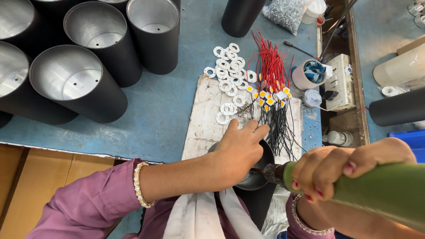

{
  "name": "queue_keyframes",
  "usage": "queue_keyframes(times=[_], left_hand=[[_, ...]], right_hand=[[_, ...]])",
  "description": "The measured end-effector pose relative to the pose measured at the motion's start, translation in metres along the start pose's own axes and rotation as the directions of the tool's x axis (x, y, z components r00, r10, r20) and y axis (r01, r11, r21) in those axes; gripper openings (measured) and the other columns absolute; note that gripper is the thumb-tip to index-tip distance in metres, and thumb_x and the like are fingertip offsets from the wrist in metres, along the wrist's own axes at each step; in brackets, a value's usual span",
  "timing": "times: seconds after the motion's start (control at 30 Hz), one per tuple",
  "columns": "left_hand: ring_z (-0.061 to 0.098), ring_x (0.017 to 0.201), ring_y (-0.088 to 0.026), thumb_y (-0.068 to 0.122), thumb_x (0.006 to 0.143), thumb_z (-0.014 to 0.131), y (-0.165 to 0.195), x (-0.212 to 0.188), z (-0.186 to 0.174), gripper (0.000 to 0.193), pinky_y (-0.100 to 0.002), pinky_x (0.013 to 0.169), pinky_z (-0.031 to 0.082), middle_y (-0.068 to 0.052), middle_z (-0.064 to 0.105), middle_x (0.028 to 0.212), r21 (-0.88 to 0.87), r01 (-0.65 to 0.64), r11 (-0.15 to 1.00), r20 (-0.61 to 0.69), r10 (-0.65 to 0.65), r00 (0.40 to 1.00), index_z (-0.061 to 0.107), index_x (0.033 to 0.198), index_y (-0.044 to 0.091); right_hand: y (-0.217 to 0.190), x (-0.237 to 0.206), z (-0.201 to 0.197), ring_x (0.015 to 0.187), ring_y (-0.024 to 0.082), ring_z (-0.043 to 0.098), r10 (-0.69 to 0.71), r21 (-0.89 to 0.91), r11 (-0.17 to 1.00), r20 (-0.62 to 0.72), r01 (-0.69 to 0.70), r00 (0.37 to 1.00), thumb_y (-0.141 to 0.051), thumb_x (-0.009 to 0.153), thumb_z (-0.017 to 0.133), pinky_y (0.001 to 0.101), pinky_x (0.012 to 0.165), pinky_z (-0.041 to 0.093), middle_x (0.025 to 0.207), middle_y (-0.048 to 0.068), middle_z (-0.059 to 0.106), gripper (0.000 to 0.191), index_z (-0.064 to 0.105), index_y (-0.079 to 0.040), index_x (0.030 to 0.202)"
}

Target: The person assembles small electronic components inside cylindrical metal housings. They insert wires and small white plastic parts, then use a green handheld tool to secure the components. The person repeats this process for multiple housings.

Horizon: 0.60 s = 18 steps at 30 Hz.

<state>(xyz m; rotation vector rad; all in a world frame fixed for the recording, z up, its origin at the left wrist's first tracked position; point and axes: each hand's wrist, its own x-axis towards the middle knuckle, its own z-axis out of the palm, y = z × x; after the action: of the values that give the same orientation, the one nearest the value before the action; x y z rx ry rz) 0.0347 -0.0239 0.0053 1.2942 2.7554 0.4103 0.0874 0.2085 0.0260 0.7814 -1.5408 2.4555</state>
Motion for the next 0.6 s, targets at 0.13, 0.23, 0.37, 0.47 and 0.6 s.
queue_keyframes(times=[0.13, 0.23, 0.37, 0.47, 0.6], left_hand=[[0.047, 0.120, -0.028, 0.019, 0.067, 0.077, 0.001, 0.000, -0.001, 0.017, -0.049, 0.090, 0.043, -0.010, 0.051, 0.123, 0.022, 0.000, 1.000, 0.017, 0.000, 1.000, 0.079, 0.080, 0.008], [0.047, 0.119, -0.028, 0.019, 0.064, 0.078, 0.001, 0.000, 0.000, 0.019, -0.049, 0.090, 0.043, -0.010, 0.050, 0.125, 0.014, 0.000, 1.000, -0.010, 0.000, 1.000, 0.078, 0.080, 0.007], [0.047, 0.120, -0.028, 0.018, 0.064, 0.078, 0.001, 0.000, 0.002, 0.019, -0.049, 0.090, 0.043, -0.010, 0.051, 0.124, 0.013, 0.002, 1.000, 0.003, -0.002, 1.000, 0.078, 0.080, 0.008], [0.048, 0.120, -0.028, 0.018, 0.064, 0.078, 0.000, 0.000, 0.004, 0.018, -0.049, 0.090, 0.043, -0.010, 0.052, 0.124, 0.009, -0.009, 1.000, -0.026, 0.009, 1.000, 0.078, 0.079, 0.008], [0.049, 0.120, -0.029, 0.018, 0.063, 0.078, -0.001, 0.002, 0.008, 0.017, -0.049, 0.088, 0.044, -0.010, 0.053, 0.125, 0.014, -0.006, 1.000, -0.071, 0.007, 0.997, 0.079, 0.077, 0.008]], right_hand=[[0.002, 0.005, 0.004, 0.054, 0.032, 0.054, 0.016, -0.015, 1.000, 0.017, -0.016, 1.000, -0.074, 0.078, 0.069, 0.0524, 0.051, 0.049, 0.067, 0.018, 0.054, 0.078, 0.043, -0.004, 0.101], [0.006, 0.008, 0.010, 0.055, 0.032, 0.053, 0.023, -0.030, 0.999, 0.005, -0.023, 1.000, -0.076, 0.077, 0.069, 0.0507, 0.051, 0.048, 0.067, 0.019, 0.054, 0.081, 0.043, -0.003, 0.100], [0.005, 0.010, 0.018, 0.057, 0.033, 0.052, 0.072, -0.048, 0.996, 0.003, -0.072, 0.997, -0.076, 0.073, 0.075, 0.0503, 0.053, 0.045, 0.067, 0.021, 0.054, 0.086, 0.044, -0.001, 0.100], [0.001, 0.012, 0.022, 0.059, 0.035, 0.052, 0.123, -0.032, 0.992, 0.036, -0.122, 0.992, -0.075, 0.070, 0.079, 0.0509, 0.054, 0.042, 0.070, 0.023, 0.053, 0.090, 0.042, 0.000, 0.103], [0.007, 0.013, 0.022, 0.059, 0.034, 0.052, 0.044, 0.034, 0.998, 0.045, -0.046, 0.998, -0.077, 0.069, 0.077, 0.0519, 0.056, 0.044, 0.072, 0.022, 0.054, 0.091, 0.044, 0.000, 0.104]])
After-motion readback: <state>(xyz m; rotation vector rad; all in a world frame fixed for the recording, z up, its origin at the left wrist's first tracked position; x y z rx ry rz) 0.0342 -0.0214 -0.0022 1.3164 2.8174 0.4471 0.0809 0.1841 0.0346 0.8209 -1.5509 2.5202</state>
